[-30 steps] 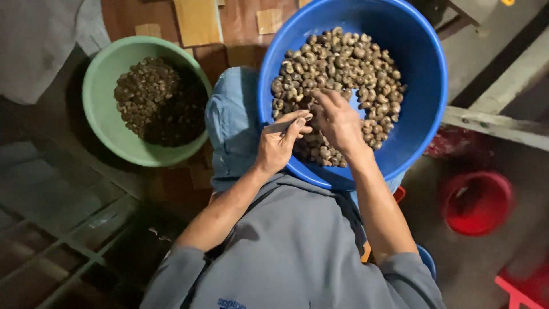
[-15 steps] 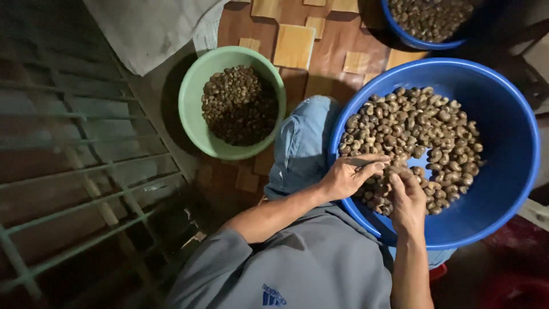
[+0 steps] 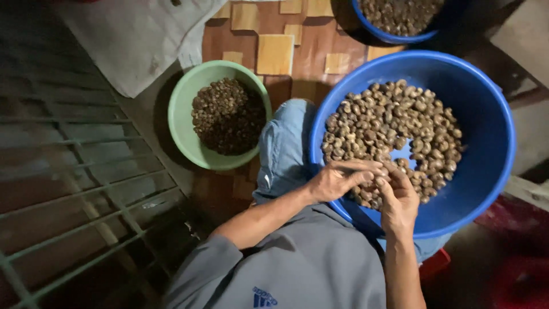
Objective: Manually deshelling or cleaning nuts using a small metal tool
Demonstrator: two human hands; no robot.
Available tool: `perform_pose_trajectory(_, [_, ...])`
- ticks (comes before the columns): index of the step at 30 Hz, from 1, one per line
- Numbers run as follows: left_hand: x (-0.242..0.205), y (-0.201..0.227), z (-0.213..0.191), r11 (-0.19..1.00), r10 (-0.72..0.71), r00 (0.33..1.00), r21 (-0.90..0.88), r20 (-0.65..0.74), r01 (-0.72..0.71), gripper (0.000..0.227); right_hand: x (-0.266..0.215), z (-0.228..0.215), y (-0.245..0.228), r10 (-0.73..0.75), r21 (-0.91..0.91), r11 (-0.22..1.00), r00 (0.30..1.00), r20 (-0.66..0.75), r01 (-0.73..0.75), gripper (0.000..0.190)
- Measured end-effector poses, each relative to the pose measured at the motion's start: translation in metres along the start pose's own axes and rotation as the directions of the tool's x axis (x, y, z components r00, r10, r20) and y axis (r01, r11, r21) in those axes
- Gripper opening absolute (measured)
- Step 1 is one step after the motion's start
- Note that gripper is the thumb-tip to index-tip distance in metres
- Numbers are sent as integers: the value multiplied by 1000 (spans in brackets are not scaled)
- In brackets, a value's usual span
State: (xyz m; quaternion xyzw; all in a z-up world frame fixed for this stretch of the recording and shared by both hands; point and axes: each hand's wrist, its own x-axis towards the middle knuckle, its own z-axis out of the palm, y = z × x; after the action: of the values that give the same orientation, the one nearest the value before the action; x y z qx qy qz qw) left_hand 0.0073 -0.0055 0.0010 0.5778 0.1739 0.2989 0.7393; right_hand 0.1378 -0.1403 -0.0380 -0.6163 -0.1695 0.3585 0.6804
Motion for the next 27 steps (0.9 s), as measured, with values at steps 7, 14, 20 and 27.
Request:
perform_pose_trajectory(7, [11, -8, 6, 1000, 13, 1000, 22, 18, -14, 15, -8, 5, -11, -36, -152, 988, 998, -44, 29, 41])
perform_pose_trajectory(14, [20, 3, 9, 983, -51, 996, 183, 75, 36, 17, -12, 3, -23, -60, -215, 975, 998, -18, 55, 41])
perform_pose_trajectory(20, [25, 3, 17, 985, -25, 997, 172, 69, 13, 20, -9, 4, -35, -152, -331, 933, 988, 2, 144, 39])
perform_pose_trajectory(27, [22, -4, 23, 972, -37, 998, 234, 45, 25, 18, -6, 13, -66, -235, -517, 824, 970, 63, 233, 35])
